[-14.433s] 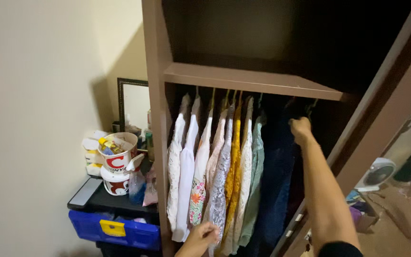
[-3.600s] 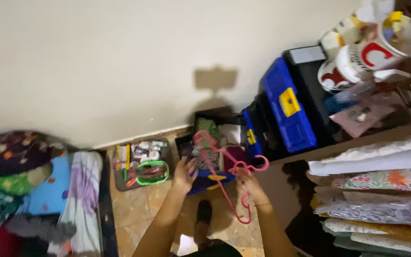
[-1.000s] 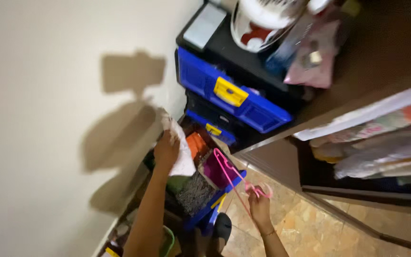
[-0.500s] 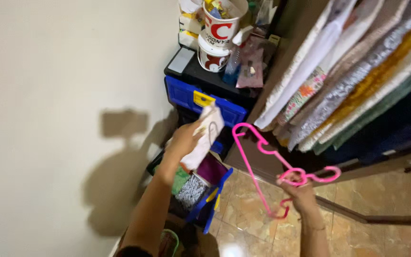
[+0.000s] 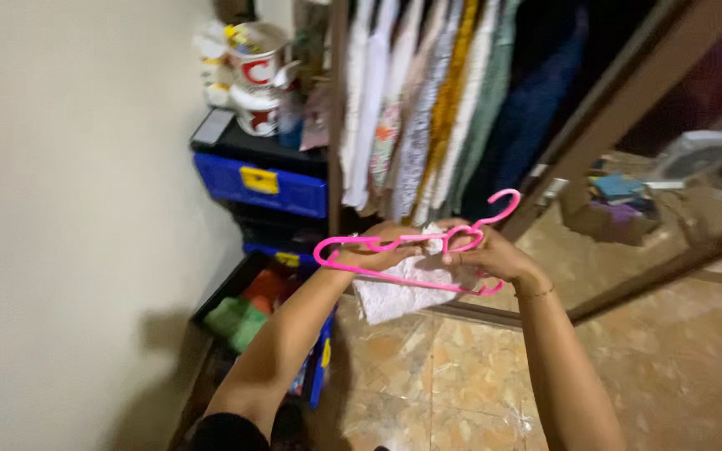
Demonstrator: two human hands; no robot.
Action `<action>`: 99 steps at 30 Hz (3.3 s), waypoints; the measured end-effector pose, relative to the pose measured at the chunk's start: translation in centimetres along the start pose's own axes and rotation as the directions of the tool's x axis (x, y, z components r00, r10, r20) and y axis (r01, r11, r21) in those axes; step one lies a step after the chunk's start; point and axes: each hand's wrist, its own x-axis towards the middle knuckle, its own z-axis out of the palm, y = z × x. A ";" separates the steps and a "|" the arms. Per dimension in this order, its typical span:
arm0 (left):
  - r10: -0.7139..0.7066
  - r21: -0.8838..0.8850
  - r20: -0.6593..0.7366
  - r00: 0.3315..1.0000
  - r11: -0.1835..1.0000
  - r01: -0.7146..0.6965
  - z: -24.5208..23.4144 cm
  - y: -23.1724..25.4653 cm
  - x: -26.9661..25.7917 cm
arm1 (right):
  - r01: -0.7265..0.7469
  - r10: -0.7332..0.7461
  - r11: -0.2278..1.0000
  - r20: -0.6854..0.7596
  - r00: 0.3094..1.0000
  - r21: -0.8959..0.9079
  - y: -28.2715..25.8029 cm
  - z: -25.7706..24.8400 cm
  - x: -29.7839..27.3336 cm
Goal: The person hangs a dark blue dress on a hanger and places it in a wardrobe. They then retrieve a white lace top from a storage bin, place it on a pink hanger, and hang it in the wardrobe. Finally, they pick up an orange top, fold it, and place it on a hanger.
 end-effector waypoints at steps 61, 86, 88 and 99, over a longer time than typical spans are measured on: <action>-0.254 0.141 -0.631 0.733 0.892 0.430 -16.6 -6.0 -0.6 | 0.402 -0.359 0.915 -0.460 0.812 -0.005 -19.0 -6.5 0.8; -0.144 -0.002 -0.422 0.895 0.987 0.158 -12.0 5.8 5.0 | 0.473 -0.267 0.781 -0.467 0.843 0.408 -8.8 -7.2 -4.0; -0.192 0.064 -0.372 0.908 0.971 0.232 -12.5 6.4 5.9 | 0.603 -0.338 0.694 -0.562 0.755 0.393 -9.0 -7.0 -4.7; -0.454 -0.304 -0.101 0.885 0.861 0.407 -17.7 6.4 7.4 | 0.839 -0.624 0.183 -0.599 0.501 0.512 -10.5 0.1 0.5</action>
